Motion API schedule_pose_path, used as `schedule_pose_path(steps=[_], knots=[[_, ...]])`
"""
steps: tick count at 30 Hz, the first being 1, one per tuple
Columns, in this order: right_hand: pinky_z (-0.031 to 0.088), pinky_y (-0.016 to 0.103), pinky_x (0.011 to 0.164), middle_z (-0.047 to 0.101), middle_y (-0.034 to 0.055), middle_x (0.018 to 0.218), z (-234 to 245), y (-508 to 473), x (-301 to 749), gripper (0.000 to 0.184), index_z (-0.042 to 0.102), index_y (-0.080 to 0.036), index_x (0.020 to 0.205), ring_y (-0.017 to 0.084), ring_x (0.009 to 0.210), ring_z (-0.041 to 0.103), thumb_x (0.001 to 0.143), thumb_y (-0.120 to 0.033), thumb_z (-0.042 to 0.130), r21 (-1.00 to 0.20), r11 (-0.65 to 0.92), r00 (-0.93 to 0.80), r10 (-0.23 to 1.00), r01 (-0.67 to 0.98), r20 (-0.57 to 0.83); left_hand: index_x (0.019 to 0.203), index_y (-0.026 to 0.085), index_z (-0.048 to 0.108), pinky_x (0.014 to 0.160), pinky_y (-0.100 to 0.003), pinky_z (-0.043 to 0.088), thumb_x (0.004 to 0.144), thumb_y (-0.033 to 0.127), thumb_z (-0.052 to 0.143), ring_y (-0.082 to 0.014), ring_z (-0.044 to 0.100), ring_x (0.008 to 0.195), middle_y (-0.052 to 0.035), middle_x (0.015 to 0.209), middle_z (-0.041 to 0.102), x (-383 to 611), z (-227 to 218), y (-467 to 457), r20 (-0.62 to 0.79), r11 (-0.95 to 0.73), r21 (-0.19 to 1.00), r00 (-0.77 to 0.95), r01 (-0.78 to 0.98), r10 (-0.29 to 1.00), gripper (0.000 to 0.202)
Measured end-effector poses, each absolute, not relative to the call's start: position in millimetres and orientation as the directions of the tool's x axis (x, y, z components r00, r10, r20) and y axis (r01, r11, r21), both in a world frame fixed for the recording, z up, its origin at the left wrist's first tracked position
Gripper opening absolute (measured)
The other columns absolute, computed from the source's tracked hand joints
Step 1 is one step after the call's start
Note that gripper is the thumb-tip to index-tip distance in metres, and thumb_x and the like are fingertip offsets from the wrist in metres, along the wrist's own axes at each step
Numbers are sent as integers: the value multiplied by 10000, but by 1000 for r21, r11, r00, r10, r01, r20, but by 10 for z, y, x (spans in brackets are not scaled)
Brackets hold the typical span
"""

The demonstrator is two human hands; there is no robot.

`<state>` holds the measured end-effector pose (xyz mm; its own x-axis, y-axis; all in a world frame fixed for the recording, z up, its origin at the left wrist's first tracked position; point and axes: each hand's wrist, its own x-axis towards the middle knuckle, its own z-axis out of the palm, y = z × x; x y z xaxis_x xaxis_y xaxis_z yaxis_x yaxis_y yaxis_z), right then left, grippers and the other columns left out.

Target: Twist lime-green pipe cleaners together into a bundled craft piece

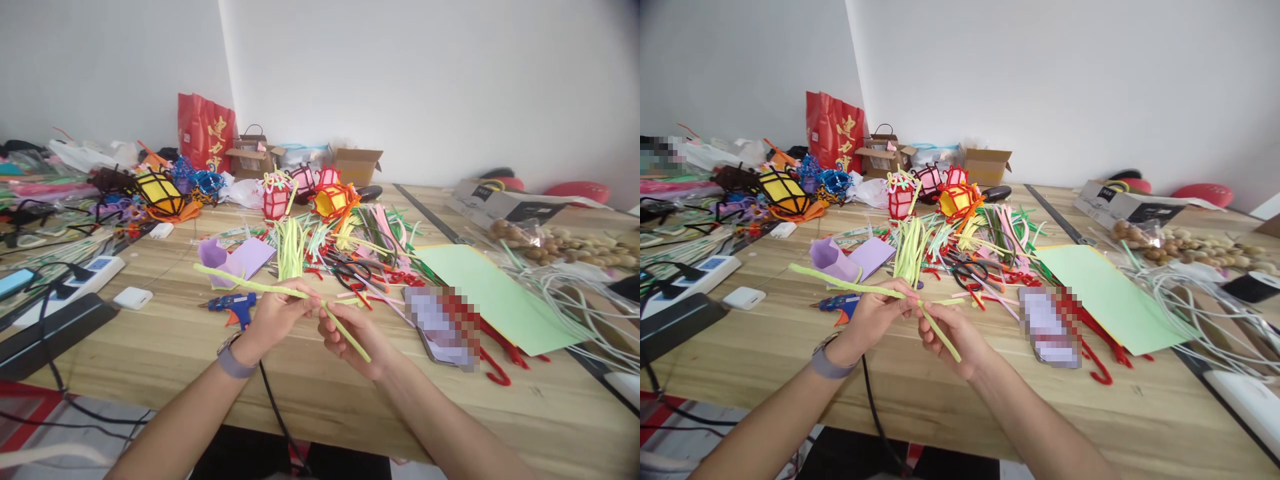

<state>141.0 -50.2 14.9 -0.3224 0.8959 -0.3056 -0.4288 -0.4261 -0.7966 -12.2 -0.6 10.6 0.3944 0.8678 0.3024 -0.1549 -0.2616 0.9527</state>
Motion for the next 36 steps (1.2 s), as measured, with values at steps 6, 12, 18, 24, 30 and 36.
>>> schedule_pose_path(steps=[6, 12, 18, 24, 30, 36], knots=[[397, 263, 538, 597, 25, 608, -72, -416, 1614, 311, 654, -192, 753, 138, 565, 525, 891, -428, 506, -771, 435, -4, 872, 466, 489, 675, 147, 639, 495, -213, 329, 676, 369, 745, -78, 441, 507, 33, 555, 534, -79, 57, 73, 139, -77, 967, 255, -242, 957, 246], [409, 313, 687, 644, 50, 821, -50, -404, 1736, 274, 601, -227, 1117, 185, 748, 561, 845, -218, 636, 112, 488, -318, 365, 866, 875, 651, 137, 642, 498, -226, 323, 581, 403, 791, -84, 431, 507, 18, 567, 554, -56, 95, 49, 30, 37, 965, 251, -258, 967, 313], [351, 357, 786, 699, 38, 914, 24, -427, 1709, 228, 610, -227, 1103, 194, 863, 571, 879, -189, 586, 124, 541, -400, 429, 832, 810, 623, 132, 641, 518, -233, 315, 632, 420, 760, -85, 410, 530, 17, 576, 539, 2, 87, -13, 67, 1, 974, 292, -227, 954, 311], [381, 334, 714, 661, 12, 696, 37, -477, 1537, 120, 656, -206, 777, 160, 686, 579, 854, -282, 604, -609, 569, -30, 744, 553, 668, 653, 145, 648, 537, -230, 334, 667, 388, 749, -93, 438, 558, 22, 585, 540, -16, 65, -27, 152, -89, 970, 277, -228, 949, 263], [414, 275, 562, 526, -20, 561, 44, -556, 1356, 335, 521, -197, 642, 124, 541, 490, 736, -482, 669, -932, -132, -162, 983, -339, -80, 639, 158, 666, 584, -248, 395, 632, 368, 785, -128, 521, 633, -14, 663, 605, -126, 113, -7, 263, -180, 954, 377, -240, 888, 241], [420, 303, 605, 622, 21, 673, 37, -509, 1555, 157, 617, -210, 739, 160, 638, 555, 852, -314, 585, -753, 560, 5, 801, 344, 598, 724, 137, 662, 487, -221, 339, 616, 500, 773, -90, 462, 505, 15, 553, 532, -59, 120, -18, 114, 47, 953, 499, -298, 859, 395]])
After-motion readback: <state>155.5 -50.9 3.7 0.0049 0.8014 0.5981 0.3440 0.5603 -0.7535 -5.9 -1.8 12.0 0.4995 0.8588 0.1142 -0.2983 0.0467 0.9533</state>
